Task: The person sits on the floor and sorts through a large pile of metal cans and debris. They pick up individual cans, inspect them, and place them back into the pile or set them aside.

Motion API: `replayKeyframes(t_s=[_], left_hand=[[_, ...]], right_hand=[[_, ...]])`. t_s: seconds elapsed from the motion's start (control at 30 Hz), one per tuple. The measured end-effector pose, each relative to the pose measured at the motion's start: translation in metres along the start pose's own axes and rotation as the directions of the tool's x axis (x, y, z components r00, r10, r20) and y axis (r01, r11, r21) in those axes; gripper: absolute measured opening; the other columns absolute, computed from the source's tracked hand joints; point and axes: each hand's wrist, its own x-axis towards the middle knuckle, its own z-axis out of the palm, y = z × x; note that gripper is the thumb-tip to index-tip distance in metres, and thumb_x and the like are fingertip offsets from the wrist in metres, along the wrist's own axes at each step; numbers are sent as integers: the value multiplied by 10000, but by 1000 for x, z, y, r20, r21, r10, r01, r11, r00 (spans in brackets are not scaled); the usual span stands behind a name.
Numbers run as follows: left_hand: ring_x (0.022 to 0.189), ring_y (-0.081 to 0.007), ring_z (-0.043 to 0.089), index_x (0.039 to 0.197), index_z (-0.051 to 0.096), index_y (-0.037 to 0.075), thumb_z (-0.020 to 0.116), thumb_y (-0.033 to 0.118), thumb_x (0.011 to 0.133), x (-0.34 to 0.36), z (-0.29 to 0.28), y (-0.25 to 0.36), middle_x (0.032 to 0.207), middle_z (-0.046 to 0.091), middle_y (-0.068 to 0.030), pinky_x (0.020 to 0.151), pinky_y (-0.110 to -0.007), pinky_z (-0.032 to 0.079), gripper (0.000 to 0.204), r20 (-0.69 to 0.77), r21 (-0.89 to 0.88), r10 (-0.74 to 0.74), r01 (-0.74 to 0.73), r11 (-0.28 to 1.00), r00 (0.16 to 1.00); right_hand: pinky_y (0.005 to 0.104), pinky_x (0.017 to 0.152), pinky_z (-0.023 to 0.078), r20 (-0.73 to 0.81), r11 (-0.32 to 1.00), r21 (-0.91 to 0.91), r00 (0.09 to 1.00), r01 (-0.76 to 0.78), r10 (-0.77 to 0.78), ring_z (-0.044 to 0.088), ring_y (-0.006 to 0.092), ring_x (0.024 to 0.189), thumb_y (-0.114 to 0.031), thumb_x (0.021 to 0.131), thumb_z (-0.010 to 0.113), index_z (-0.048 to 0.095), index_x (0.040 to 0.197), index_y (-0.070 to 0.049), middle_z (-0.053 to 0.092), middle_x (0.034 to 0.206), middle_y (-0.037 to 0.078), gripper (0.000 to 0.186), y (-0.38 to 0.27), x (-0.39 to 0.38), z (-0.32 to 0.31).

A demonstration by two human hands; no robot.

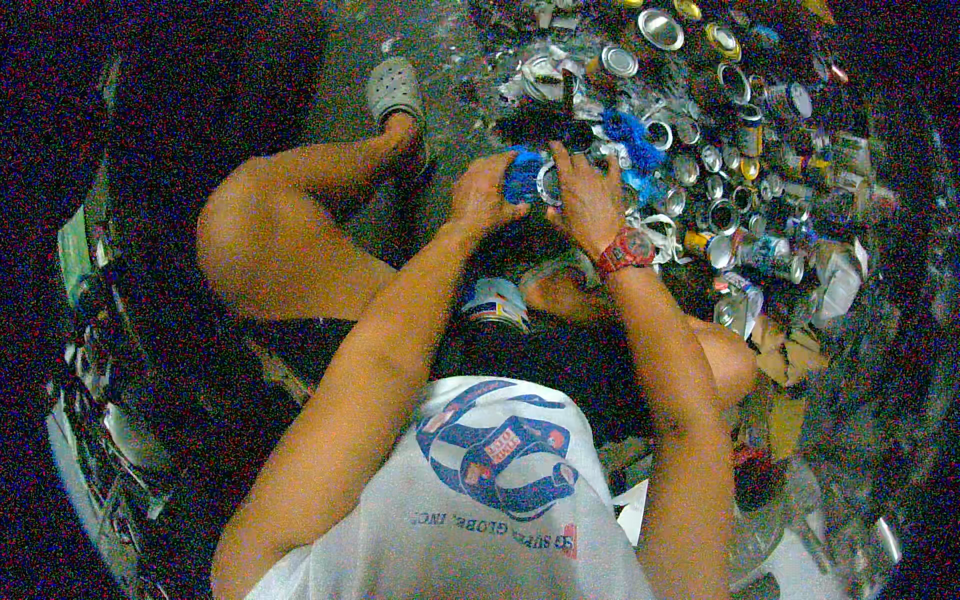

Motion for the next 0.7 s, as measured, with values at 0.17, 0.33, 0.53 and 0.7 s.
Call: replayKeyframes(t_s=[0.17, 0.33, 0.53, 0.7], left_hand=[[1234, -385, 629, 1454, 572, 130, 990, 275, 601, -1, 2, 2, 1358, 668, -158, 1083, -461, 509, 961, -9, -22, 11, -11, 1000, 1000], [1220, -387, 630, 1439, 581, 127, 990, 269, 608, -6, 6, 3, 1336, 675, -147, 1071, -469, 514, 937, -60, -29, 51, -53, 998, 997], [1231, -384, 617, 1446, 564, 105, 981, 283, 619, -8, 0, 9, 1353, 663, -146, 1075, -472, 507, 943, 7, -18, 14, -14, 1000, 1000], [1265, -366, 590, 1462, 541, 116, 976, 284, 630, -6, 11, -2, 1384, 640, -127, 1093, -476, 491, 954, -20, 11, 58, -57, 998, 998]], right_hand=[[623, 1100, 392, 88, 986, -150, 994, 74, -62, 722, 322, 1042, -299, 813, 843, 386, 1566, -77, 704, 1150, 145, 909, -2, 6, -7], [616, 1036, 417, 57, 960, -243, 990, 140, -130, 735, 342, 924, -132, 942, 631, 450, 1512, -67, 710, 1064, 157, 601, -2, 13, -1], [651, 991, 408, 5, 955, -213, 978, 206, -209, 730, 335, 855, -160, 990, 548, 496, 1476, -67, 714, 1015, 148, 497, 7, 16, 10], [658, 1007, 409, 72, 939, -266, 976, 220, -208, 736, 347, 831, -165, 1010, 510, 485, 1489, -64, 722, 1013, 163, 490, 1, 22, 5]])
